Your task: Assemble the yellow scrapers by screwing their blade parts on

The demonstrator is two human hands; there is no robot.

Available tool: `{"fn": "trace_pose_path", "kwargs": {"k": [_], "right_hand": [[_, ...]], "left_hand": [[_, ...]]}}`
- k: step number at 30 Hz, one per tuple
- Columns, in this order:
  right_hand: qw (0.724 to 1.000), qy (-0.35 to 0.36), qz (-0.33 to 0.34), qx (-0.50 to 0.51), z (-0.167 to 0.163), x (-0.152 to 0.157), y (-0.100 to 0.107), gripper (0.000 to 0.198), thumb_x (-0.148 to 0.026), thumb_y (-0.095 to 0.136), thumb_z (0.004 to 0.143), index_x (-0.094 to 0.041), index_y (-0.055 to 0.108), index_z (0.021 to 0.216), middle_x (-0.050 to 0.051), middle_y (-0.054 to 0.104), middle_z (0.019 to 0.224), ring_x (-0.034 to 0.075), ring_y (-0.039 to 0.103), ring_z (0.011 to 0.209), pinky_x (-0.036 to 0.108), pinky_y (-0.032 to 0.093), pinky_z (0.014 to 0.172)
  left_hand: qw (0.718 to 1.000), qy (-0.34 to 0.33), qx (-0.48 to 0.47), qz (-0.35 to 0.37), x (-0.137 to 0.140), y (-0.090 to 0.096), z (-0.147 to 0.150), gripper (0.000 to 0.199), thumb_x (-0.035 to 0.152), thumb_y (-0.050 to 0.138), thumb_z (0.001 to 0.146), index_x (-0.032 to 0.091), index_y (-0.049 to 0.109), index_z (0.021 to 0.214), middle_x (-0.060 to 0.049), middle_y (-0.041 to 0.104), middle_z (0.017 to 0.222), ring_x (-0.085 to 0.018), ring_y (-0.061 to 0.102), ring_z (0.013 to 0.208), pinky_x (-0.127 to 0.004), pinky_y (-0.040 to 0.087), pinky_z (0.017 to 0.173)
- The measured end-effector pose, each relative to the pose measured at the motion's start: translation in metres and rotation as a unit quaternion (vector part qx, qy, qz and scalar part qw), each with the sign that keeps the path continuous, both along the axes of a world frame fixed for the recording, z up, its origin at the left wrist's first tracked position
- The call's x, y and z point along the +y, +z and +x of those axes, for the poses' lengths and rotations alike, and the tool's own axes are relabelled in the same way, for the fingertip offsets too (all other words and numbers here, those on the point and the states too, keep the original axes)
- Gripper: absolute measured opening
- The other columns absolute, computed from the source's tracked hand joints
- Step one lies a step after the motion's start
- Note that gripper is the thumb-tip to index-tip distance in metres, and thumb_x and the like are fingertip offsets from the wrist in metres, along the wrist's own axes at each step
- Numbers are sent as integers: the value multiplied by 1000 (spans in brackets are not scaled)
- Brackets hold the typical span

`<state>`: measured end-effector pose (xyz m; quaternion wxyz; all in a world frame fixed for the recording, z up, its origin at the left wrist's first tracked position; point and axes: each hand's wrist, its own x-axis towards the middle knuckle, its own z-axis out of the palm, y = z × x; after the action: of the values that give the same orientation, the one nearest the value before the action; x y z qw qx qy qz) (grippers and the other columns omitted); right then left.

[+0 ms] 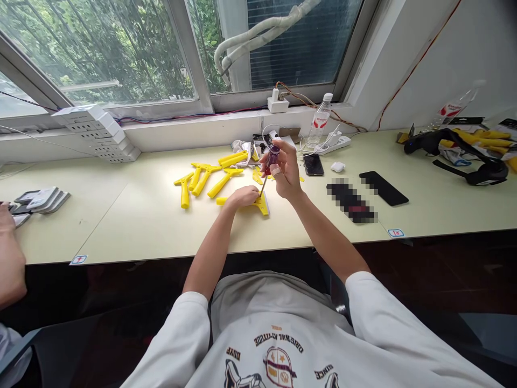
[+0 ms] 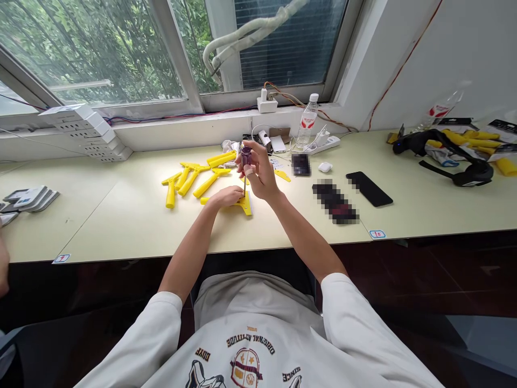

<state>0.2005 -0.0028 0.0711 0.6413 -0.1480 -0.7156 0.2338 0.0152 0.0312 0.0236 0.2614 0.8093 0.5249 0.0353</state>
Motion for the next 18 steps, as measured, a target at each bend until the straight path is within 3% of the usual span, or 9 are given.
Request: {"fn": "trace_pose_path", "kwargs": {"k": [7, 12, 15, 18], "right_hand": [[997, 66, -34, 4, -5, 12, 4, 64, -70, 62, 106, -39, 49, 160, 0, 65, 99, 17, 59, 68, 35, 64, 63], [994, 28, -78, 72, -19, 9, 8, 55, -80, 67, 98, -33, 63, 126, -5, 51, 78, 13, 42, 50, 32, 53, 49], [986, 3, -107, 131, -24, 8, 5, 54, -84, 67, 96, -31, 60, 105, -8, 40, 69, 11, 32, 44, 30, 42, 41], [982, 33, -108, 150, -23, 11, 2, 52, -80, 72, 94, -31, 56, 97, -9, 38, 65, 10, 31, 43, 27, 35, 38]], "left_hand": [[1000, 7, -17, -15, -5, 6, -3, 20, 26, 57, 93, 24, 57, 73, -9, 71, 86, -24, 61, 75, -36, 45, 68], [999, 12, -25, -30, -7, 9, -2, 22, 25, 59, 93, 23, 56, 72, -9, 72, 85, -24, 63, 77, -35, 46, 69], [999, 16, -14, -28, -8, 9, -1, 22, 25, 59, 92, 24, 55, 71, -8, 69, 80, -24, 61, 74, -35, 43, 67], [1000, 14, -10, -24, -7, 9, 0, 22, 24, 59, 91, 24, 54, 70, -7, 67, 78, -23, 59, 72, -35, 41, 66]]}}
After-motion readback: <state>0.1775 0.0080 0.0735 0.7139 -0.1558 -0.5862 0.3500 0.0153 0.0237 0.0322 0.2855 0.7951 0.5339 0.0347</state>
